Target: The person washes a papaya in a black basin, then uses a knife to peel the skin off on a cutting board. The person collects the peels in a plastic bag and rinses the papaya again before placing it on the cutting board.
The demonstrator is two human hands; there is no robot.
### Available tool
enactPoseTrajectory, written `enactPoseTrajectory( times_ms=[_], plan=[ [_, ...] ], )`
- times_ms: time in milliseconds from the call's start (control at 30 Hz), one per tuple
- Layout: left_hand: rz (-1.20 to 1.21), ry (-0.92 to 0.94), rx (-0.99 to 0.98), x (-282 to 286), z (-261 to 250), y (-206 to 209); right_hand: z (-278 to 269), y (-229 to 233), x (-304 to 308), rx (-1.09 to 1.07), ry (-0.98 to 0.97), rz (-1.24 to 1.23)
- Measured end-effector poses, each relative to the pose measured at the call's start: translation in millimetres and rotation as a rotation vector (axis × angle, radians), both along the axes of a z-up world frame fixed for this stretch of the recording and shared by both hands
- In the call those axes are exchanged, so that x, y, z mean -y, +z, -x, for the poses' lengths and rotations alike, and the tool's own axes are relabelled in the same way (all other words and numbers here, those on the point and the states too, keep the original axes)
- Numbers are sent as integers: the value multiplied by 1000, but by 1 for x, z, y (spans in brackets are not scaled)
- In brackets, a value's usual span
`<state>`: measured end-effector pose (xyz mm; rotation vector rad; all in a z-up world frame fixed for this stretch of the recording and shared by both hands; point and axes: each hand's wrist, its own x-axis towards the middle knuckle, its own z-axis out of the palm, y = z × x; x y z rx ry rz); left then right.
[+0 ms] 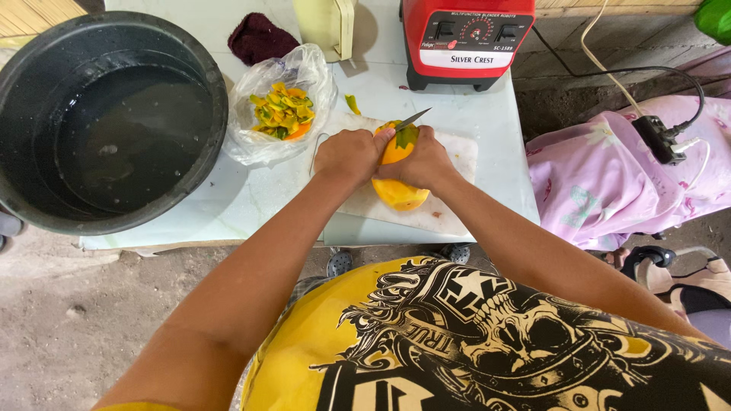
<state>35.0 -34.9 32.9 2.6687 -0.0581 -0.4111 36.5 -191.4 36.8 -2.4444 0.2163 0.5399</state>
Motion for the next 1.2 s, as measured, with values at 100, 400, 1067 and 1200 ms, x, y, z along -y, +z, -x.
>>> enactPoseTrajectory(
  times_ms=[100,400,1067,1200],
  plan=[
    [-28,-19,28,5,-7,-1,-2,0,0,-11,-16,-4],
    [-29,29,-40,9,-31,-21,-11,-8,-6,-28,20,118],
    [15,158,310,-20,-83,-87,23,8,40,202,74,56],
    [17,321,153,-2,-106,-77,22,21,63,258,113,122]
  ],
)
